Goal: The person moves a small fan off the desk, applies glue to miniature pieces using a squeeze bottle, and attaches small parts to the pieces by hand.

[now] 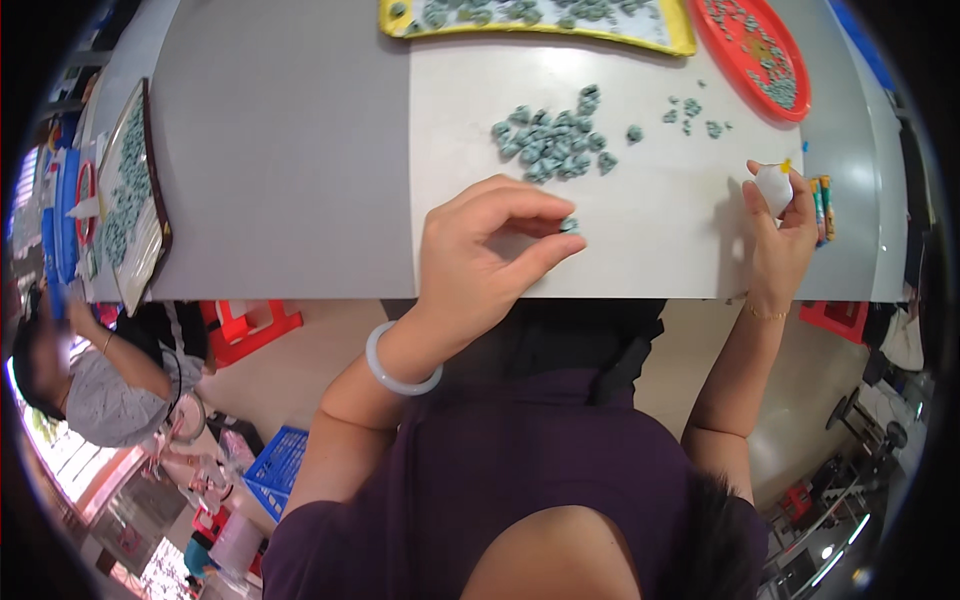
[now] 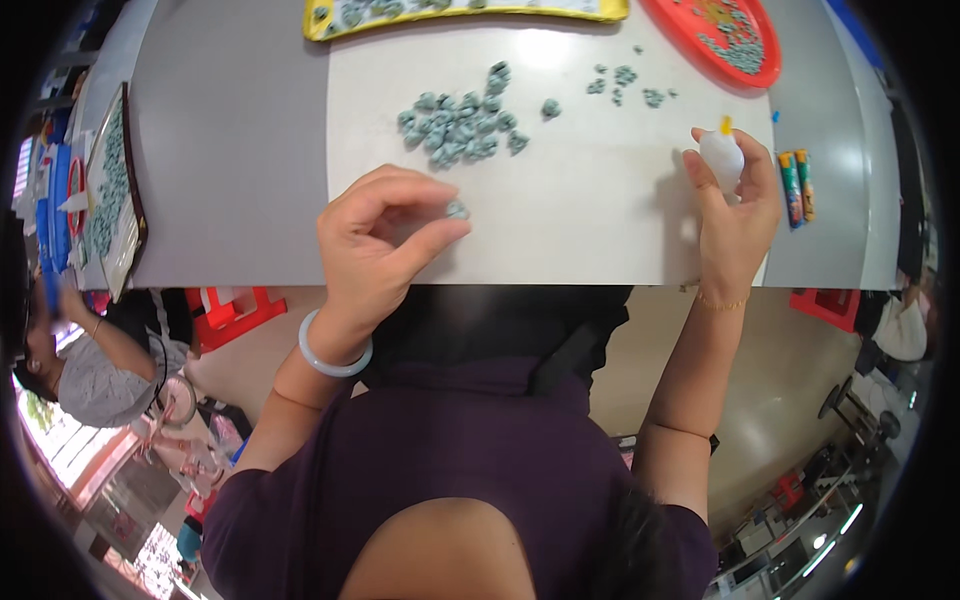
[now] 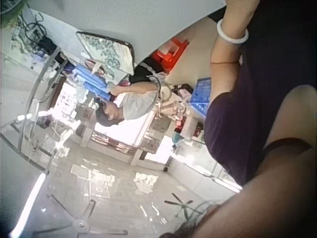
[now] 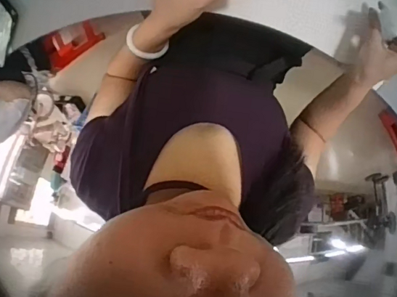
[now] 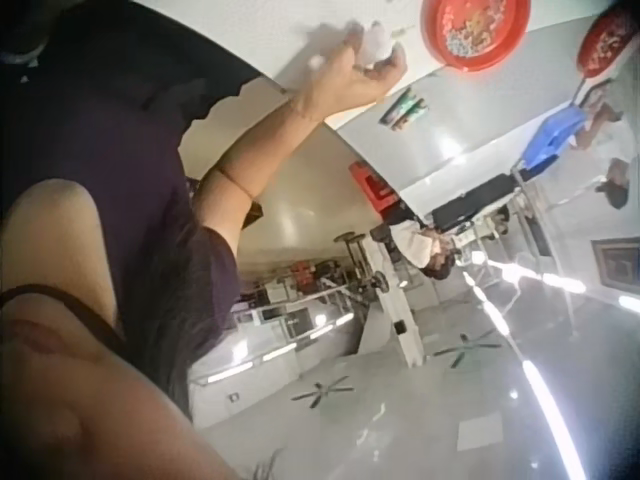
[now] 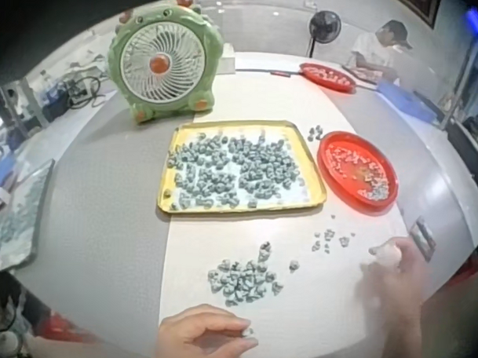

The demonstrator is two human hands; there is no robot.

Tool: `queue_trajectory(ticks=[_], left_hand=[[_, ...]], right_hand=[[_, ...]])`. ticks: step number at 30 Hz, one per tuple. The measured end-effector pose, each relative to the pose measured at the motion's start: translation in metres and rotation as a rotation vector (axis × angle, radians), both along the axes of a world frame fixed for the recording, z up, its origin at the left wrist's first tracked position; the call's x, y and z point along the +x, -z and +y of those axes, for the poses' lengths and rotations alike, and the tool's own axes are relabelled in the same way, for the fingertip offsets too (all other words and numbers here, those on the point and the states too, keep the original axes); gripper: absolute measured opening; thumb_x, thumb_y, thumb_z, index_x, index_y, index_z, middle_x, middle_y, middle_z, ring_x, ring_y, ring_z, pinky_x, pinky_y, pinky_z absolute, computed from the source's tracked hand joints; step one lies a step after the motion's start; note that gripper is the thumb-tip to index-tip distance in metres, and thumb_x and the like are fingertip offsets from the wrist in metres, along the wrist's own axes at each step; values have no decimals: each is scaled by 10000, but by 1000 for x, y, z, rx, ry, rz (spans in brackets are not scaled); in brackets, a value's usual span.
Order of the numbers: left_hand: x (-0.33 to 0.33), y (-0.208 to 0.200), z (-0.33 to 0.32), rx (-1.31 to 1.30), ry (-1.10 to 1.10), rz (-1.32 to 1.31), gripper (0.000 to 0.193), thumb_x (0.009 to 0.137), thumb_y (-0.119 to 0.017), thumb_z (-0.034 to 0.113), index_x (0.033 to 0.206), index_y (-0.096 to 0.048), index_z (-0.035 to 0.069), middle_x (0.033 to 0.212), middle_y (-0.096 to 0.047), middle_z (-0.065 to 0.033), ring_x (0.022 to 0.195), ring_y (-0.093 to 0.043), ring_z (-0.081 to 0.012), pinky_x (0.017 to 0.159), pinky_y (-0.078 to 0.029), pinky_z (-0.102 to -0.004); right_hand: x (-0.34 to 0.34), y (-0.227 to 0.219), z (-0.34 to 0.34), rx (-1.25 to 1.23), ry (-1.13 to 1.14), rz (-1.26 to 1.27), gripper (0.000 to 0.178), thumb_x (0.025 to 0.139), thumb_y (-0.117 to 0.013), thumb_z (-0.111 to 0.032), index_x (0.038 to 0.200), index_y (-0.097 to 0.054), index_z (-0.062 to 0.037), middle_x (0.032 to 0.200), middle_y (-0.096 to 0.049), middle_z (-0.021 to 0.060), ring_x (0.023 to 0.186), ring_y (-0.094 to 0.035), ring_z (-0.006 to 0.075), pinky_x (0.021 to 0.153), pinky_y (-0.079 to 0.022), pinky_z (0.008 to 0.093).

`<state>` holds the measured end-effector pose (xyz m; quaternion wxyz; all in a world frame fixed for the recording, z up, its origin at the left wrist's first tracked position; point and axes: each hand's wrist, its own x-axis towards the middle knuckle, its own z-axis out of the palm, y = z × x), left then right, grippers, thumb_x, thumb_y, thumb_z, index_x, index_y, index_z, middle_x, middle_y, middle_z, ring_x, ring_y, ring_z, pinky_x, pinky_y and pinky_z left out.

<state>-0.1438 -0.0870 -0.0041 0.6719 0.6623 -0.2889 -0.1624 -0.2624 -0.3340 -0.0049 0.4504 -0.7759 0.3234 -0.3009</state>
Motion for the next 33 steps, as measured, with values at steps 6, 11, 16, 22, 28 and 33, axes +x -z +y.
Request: queue_trajectory(ticks=[6, 11, 16, 22, 28, 33], left_hand=[[0, 1, 7, 41, 35, -25, 226, 671, -689, -88, 877, -620, -26, 844, -593, -97, 758, -598, -153, 687, -506, -245], [-1, 0, 1, 14, 60, -23, 222, 679, -684, -87, 882, -620, -25, 846, -588, -94, 755, -602, -152, 687, -508, -247], [0, 3, 8, 62, 54, -46, 212, 687, -681, -80, 881, -623, -19, 844, -589, -93, 756, -601, -151, 688, -508, -246], [-1, 0, 6, 58, 49, -30, 208, 688, -680, -81, 880, -623, -22, 847, -590, -93, 756, -604, -152, 690, -509, -246], [-2, 1, 5, 8, 9, -24, 197, 674, -721, -1, 853, -640, -5, 797, -619, -83, 701, -613, -146, 633, -503, -234], [-1, 1, 5, -1, -1, -17, 195, 670, -720, -5, 846, -638, -5, 801, -622, -84, 697, -614, -147, 632, -503, -233]], right_hand=[[-11, 7, -26, -76, -64, 14, 302, 780, -664, -59, 1005, -464, -34, 1047, -572, 123, 893, -529, 128, 796, -419, 232], [-27, -1, -3, -647, -65, -552, 225, 802, -571, 37, 996, -468, -10, 945, -523, 89, 756, -463, 117, 674, -382, 215], [49, -17, 34, -603, -254, 21, 113, 734, -648, -3, 836, -630, -48, 766, -556, 37, 681, -511, 135, 579, -390, 236], [69, -7, 26, -785, -343, 177, 76, 724, -642, -26, 797, -639, -43, 750, -557, 66, 708, -552, 212, 630, -447, 304], [55, -9, 38, -784, -469, 124, 59, 706, -642, -9, 757, -616, -22, 724, -545, 75, 687, -551, 219, 605, -448, 310], [32, -7, 52, -728, -534, 163, 72, 700, -646, 28, 742, -600, -9, 718, -520, 63, 649, -531, 189, 560, -426, 268]])
